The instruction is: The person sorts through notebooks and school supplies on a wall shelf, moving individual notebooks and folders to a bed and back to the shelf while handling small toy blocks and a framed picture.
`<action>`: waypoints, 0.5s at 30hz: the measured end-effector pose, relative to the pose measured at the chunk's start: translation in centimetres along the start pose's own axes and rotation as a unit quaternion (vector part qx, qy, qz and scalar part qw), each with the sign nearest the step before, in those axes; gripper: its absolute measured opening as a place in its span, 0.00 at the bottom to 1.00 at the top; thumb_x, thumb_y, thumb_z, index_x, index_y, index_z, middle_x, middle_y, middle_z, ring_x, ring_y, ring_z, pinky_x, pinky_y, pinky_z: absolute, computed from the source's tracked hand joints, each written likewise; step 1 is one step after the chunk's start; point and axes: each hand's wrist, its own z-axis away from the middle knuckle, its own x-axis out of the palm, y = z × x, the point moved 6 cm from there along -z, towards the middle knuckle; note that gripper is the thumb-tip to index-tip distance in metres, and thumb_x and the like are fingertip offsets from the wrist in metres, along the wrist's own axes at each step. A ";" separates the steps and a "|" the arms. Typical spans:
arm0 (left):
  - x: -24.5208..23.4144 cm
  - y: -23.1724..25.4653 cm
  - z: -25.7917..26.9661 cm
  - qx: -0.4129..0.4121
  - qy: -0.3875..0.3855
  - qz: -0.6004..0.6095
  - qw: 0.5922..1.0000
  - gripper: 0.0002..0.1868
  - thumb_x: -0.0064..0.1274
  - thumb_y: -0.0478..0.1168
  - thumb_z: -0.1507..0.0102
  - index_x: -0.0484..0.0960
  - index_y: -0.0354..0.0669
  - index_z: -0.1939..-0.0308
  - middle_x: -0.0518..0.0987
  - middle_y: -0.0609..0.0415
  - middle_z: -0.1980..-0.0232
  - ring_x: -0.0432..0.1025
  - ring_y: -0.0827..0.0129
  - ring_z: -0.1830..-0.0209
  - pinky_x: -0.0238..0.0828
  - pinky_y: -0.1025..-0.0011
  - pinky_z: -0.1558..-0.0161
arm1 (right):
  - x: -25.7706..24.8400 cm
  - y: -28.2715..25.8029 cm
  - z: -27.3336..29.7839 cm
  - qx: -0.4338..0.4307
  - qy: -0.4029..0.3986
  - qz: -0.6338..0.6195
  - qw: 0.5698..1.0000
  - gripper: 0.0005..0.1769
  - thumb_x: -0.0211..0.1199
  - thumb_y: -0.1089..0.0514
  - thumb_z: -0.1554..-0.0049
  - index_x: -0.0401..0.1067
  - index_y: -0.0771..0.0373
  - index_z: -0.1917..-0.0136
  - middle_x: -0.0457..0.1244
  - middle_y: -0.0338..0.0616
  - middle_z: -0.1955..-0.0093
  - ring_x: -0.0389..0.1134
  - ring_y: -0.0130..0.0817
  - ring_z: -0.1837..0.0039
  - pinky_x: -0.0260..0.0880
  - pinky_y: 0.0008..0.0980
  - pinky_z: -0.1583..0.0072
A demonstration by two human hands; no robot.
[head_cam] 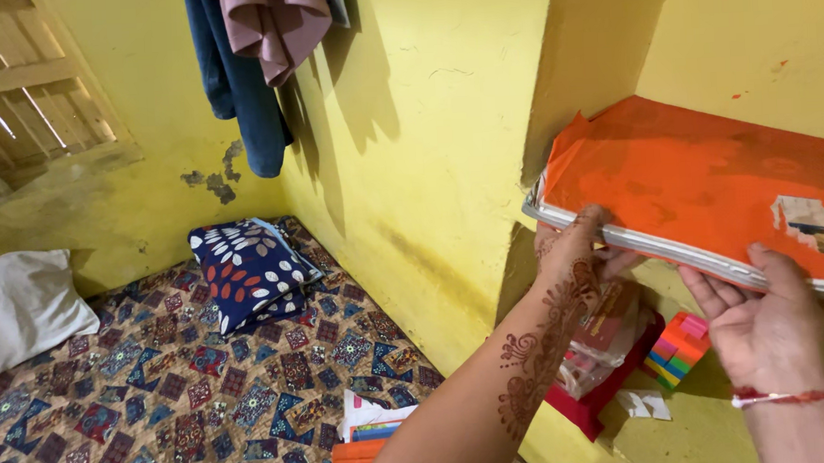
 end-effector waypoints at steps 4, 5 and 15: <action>0.6 2.1 2.1 -0.026 0.011 -0.096 0.995 0.27 0.57 0.35 0.37 0.64 0.56 0.38 0.77 0.48 0.57 0.77 0.56 0.63 0.84 0.59 0.66 | -0.4 0.8 1.8 -0.030 -0.017 -0.024 0.999 0.12 0.59 0.58 0.34 0.62 0.65 0.42 0.63 0.54 0.34 0.70 0.51 0.28 0.68 0.55 0.30; 0.6 2.4 2.6 -0.026 0.017 -0.105 0.994 0.27 0.57 0.35 0.38 0.64 0.54 0.37 0.77 0.48 0.57 0.78 0.57 0.64 0.85 0.60 0.67 | -0.5 1.0 2.4 -0.027 -0.016 -0.027 0.999 0.12 0.60 0.58 0.34 0.62 0.64 0.42 0.63 0.54 0.34 0.70 0.50 0.29 0.68 0.55 0.30; -2.4 5.3 10.5 0.057 0.060 -0.107 0.991 0.17 0.56 0.38 0.37 0.71 0.38 0.47 0.80 0.48 0.61 0.77 0.63 0.69 0.82 0.67 0.72 | 3.3 0.6 12.3 -0.057 -0.049 0.010 0.997 0.18 0.59 0.59 0.37 0.63 0.63 0.35 0.63 0.49 0.34 0.68 0.48 0.34 0.74 0.55 0.35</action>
